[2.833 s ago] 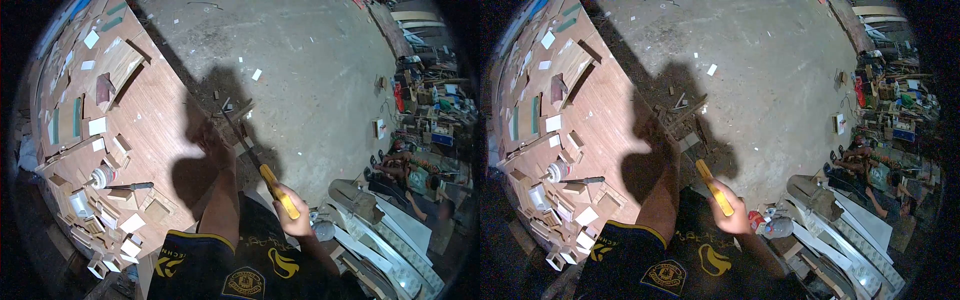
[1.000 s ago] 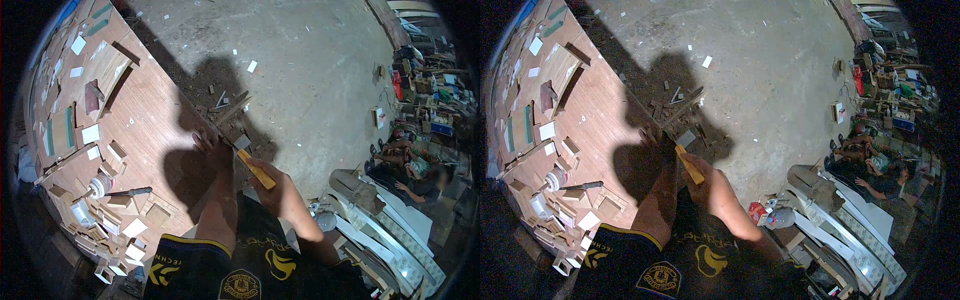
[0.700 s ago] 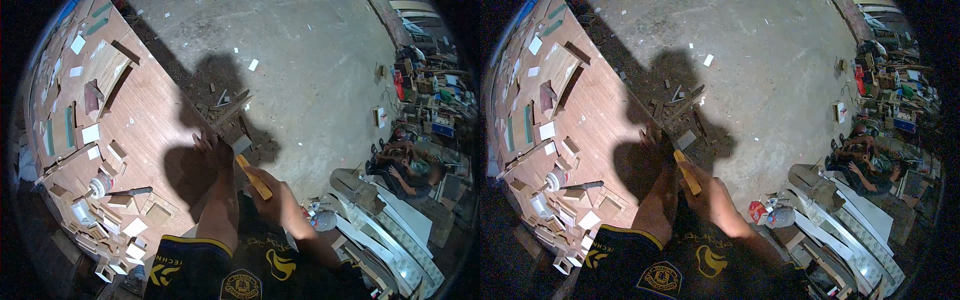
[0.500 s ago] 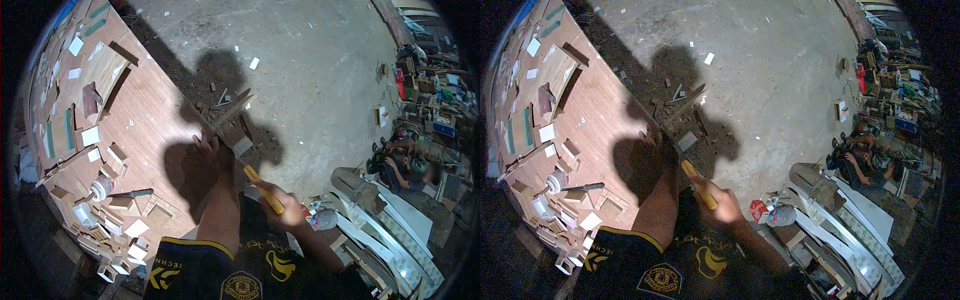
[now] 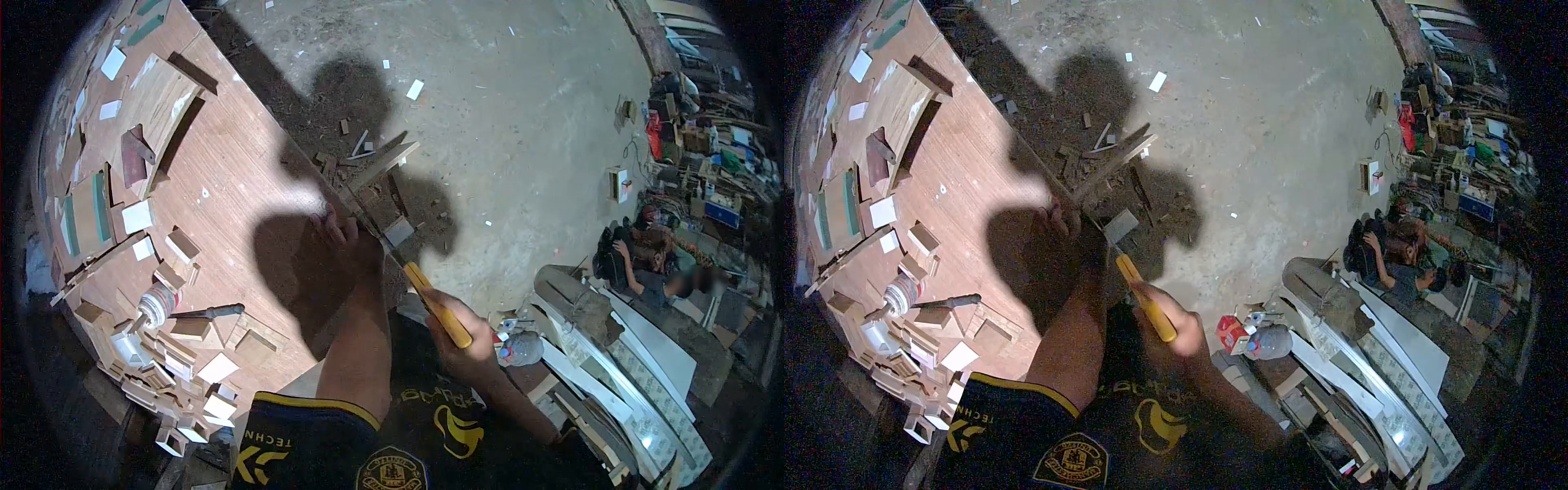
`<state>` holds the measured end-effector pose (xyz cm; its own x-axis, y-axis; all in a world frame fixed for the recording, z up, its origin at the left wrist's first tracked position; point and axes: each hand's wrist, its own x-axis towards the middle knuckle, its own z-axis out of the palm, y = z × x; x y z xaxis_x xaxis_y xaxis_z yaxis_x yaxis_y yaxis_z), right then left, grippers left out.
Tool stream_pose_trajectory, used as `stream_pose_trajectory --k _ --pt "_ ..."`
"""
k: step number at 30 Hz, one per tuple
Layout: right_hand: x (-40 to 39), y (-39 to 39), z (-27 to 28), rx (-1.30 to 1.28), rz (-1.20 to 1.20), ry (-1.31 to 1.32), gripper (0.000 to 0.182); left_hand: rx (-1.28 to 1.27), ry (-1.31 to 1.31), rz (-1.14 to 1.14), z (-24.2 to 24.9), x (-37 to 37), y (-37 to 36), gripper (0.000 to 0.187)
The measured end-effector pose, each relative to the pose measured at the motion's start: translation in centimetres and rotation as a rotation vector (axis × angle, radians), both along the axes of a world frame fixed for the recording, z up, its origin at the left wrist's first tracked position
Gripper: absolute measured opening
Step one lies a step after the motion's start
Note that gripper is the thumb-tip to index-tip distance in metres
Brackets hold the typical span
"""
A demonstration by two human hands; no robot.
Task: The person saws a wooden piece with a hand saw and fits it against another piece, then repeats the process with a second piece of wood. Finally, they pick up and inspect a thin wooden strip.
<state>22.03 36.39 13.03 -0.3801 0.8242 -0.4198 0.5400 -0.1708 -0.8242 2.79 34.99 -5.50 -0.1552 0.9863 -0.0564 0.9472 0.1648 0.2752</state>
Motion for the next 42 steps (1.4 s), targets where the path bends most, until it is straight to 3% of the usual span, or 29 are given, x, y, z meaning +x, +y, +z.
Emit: stream_pose_trajectory --k 2,5,9,13,15,20,22,26,29,31,32,34,38,40,42 --pt "-2.1 1.7 2.0 -0.210 -0.032 -0.125 0.037 0.025 -0.009 0.062 0.2 0.7 0.2 0.036" --pt "-3.9 3.7 2.8 -0.243 0.087 -0.239 0.035 0.066 -0.015 0.143 0.6 2.0 0.8 0.036" --pt "-2.7 3.5 2.4 -0.210 0.136 -0.220 0.033 0.119 -0.021 0.265 1.0 3.3 1.7 0.037" --pt "3.9 -1.3 -1.6 -0.044 0.101 -0.091 0.030 0.161 -0.037 0.406 0.9 3.9 2.1 0.038" --pt "6.0 -2.8 -2.1 -0.370 0.055 -0.256 0.029 0.154 -0.030 0.424 -0.7 4.1 1.8 0.038" --pt "4.5 -2.4 -2.1 -0.185 0.052 -0.152 0.030 -0.043 -0.035 0.375 0.3 3.7 1.8 0.038" --pt "4.3 -2.0 -2.1 -0.126 -0.014 -0.131 0.031 0.329 -0.125 0.480 -2.1 4.4 1.9 0.036" --pt "4.7 -1.3 -2.4 -0.116 0.067 -0.125 0.031 0.261 -0.155 0.534 -2.9 4.5 1.6 0.033" --pt "2.2 0.3 -0.4 -0.148 0.098 -0.134 0.030 0.212 -0.102 0.539 -1.1 4.2 2.1 0.031" --pt "0.0 1.3 1.4 -0.204 0.098 -0.150 0.031 0.179 0.292 0.392 -1.7 4.7 2.2 0.028" --pt "-1.3 1.5 2.2 -0.257 0.119 -0.220 0.033 0.178 0.293 0.392 -2.3 4.7 1.9 0.028" --pt "-2.7 2.0 2.8 -0.305 0.137 -0.287 0.034 0.314 -0.193 0.507 -3.1 4.4 1.5 0.026" --pt "-1.5 2.5 0.8 -0.225 0.139 -0.178 0.038 0.506 -0.007 0.300 -2.5 4.1 2.2 0.024" --pt "-1.2 3.0 0.7 -0.171 0.149 -0.153 0.038 0.493 -0.081 0.491 -4.5 5.0 2.4 0.023" --pt "-2.5 3.9 2.3 -0.171 0.179 -0.217 0.039 0.461 -0.119 0.521 -4.7 5.3 2.0 0.023"
